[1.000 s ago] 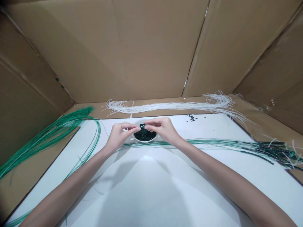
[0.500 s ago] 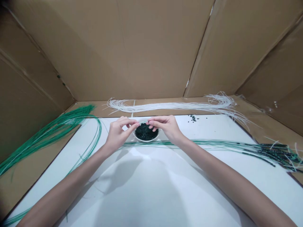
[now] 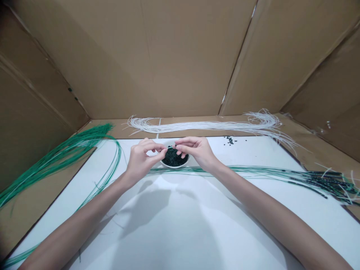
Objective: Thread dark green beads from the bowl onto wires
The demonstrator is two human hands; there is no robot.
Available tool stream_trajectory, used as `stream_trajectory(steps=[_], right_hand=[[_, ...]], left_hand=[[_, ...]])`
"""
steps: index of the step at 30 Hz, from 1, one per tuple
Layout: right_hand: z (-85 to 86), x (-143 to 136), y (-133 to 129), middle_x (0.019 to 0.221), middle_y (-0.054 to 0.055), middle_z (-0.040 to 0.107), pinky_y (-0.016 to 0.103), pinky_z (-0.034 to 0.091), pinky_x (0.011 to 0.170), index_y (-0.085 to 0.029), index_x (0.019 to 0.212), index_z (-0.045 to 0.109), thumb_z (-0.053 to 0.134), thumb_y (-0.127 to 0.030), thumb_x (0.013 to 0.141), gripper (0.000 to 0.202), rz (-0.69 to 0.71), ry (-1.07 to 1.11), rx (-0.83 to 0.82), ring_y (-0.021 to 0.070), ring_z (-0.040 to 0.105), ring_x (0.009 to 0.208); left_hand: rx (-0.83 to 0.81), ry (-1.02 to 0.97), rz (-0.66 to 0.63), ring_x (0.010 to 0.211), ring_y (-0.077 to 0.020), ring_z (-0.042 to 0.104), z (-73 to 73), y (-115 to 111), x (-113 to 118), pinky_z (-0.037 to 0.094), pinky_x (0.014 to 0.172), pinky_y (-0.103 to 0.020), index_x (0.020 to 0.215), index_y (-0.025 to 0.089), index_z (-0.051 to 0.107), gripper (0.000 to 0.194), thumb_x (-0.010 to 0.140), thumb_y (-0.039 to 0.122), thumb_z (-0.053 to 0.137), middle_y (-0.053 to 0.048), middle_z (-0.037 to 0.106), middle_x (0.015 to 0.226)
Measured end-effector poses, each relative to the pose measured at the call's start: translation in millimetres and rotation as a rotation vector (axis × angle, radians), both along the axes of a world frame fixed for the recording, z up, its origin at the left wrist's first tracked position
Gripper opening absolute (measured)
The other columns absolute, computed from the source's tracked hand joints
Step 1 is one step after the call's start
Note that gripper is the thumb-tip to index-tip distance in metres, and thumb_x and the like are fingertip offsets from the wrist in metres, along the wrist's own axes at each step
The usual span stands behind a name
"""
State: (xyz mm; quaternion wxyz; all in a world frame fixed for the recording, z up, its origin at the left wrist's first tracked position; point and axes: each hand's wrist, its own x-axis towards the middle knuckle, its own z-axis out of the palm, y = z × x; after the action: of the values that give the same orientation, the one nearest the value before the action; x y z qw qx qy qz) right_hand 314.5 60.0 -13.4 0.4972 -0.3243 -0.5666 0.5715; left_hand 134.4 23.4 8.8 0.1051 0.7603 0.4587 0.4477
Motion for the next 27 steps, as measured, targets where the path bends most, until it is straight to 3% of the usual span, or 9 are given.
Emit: stream_trajectory(steps=[27], right_hand=[[2.5, 0.4, -1.7, 0.066, 0.004, 0.068, 0.021, 0.048, 0.047, -0.018, 0.068, 0.071, 0.072, -0.02, 0.058, 0.01, -0.007, -0.019, 0.0, 0.01, 0.058, 0.053]], left_hand=[[0.004, 0.009, 0.002, 0.057, -0.0094, 0.047, -0.9, 0.7, 0.8, 0.036, 0.063, -0.024, 0.066, 0.018, 0.064, 0.009, 0.072, 0.021, 0.058, 0.002, 0.059, 0.058]])
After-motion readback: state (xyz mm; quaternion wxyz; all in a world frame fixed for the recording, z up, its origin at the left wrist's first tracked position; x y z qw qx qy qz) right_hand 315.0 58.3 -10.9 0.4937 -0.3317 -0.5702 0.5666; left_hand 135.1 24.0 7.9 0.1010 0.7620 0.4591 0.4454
